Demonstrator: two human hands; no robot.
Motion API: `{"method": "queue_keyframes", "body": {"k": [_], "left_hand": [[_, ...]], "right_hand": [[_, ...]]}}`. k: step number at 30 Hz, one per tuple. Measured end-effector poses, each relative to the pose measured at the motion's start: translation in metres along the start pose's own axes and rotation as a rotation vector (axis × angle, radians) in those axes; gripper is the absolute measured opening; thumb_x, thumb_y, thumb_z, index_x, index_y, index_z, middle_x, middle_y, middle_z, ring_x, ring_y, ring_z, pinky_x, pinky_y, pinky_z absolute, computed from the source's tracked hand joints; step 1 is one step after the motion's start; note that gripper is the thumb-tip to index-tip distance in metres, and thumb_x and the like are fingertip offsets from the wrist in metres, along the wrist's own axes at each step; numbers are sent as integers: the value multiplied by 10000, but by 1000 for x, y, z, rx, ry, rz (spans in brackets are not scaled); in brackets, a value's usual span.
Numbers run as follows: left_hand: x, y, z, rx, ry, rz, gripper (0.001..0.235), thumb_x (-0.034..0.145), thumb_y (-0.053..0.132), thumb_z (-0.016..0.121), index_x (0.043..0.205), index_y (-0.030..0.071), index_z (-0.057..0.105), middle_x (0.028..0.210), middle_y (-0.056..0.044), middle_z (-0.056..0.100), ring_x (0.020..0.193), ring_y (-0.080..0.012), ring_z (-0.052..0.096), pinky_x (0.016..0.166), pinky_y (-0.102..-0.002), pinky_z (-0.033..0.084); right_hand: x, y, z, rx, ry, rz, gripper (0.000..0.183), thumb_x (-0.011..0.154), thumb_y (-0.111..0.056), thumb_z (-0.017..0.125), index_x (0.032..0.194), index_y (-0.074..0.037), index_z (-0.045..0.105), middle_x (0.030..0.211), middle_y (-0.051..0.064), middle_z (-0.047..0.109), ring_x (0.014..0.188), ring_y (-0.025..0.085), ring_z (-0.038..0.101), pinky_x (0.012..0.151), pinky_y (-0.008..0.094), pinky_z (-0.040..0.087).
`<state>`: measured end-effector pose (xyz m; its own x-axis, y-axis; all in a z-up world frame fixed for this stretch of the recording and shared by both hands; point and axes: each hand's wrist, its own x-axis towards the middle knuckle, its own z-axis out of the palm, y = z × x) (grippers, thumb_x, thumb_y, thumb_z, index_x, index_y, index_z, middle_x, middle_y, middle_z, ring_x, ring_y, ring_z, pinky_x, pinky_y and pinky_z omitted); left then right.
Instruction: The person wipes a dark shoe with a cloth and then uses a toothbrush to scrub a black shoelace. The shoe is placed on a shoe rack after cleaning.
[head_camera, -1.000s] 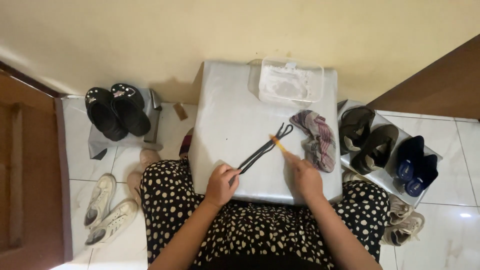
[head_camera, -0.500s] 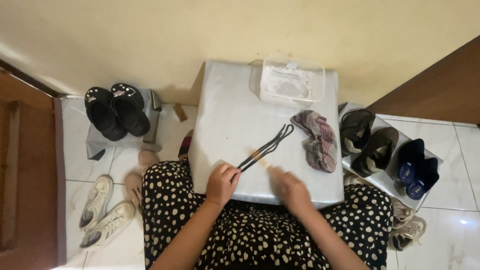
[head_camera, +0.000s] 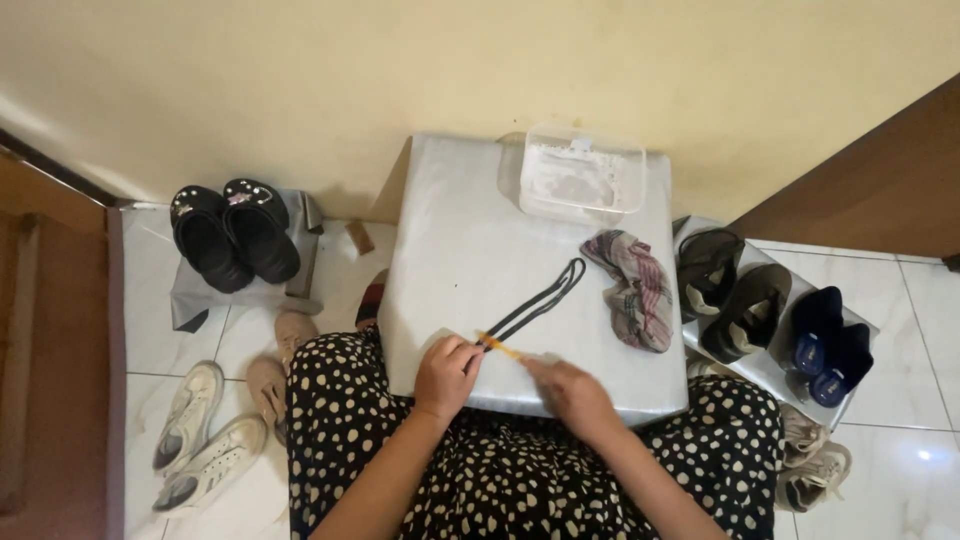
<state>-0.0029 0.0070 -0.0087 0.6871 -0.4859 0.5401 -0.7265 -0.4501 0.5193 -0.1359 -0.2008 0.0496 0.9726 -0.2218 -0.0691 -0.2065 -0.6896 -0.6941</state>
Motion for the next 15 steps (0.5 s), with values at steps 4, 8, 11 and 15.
{"method": "queue_keyframes", "body": {"k": [4,8,11,15], "left_hand": [[0,5,-3,-19,-7,-41,78,830,106,783,860,165,741,794,19,616,748,-190,663,689,-304,561],[-1,2,1,-3,-2,-25,82,831,114,779,877,167,737,807,18,619,759,-191,665,694,-312,565],[-2,1,3,21,5,-22,93,818,130,785,876,180,731,821,24,622,785,-193,666,709,-318,567],[1,4,2,28,14,-13,91,815,131,784,875,182,738,812,26,618,765,-187,662,694,-307,562]], "right_hand": [[13,56,-18,-194,192,100,258,903,-219,671,1154,-251,723,920,131,730,947,367,718,850,497,578],[10,74,-4,-181,203,137,203,902,-242,664,1087,-264,746,917,76,726,943,332,729,849,453,584],[-6,3,0,-86,59,-5,272,894,-248,683,1110,-374,790,894,-14,789,852,274,762,757,395,614],[10,51,-16,-258,224,14,159,907,-258,682,984,-134,747,810,161,717,786,392,727,704,514,587]]}}
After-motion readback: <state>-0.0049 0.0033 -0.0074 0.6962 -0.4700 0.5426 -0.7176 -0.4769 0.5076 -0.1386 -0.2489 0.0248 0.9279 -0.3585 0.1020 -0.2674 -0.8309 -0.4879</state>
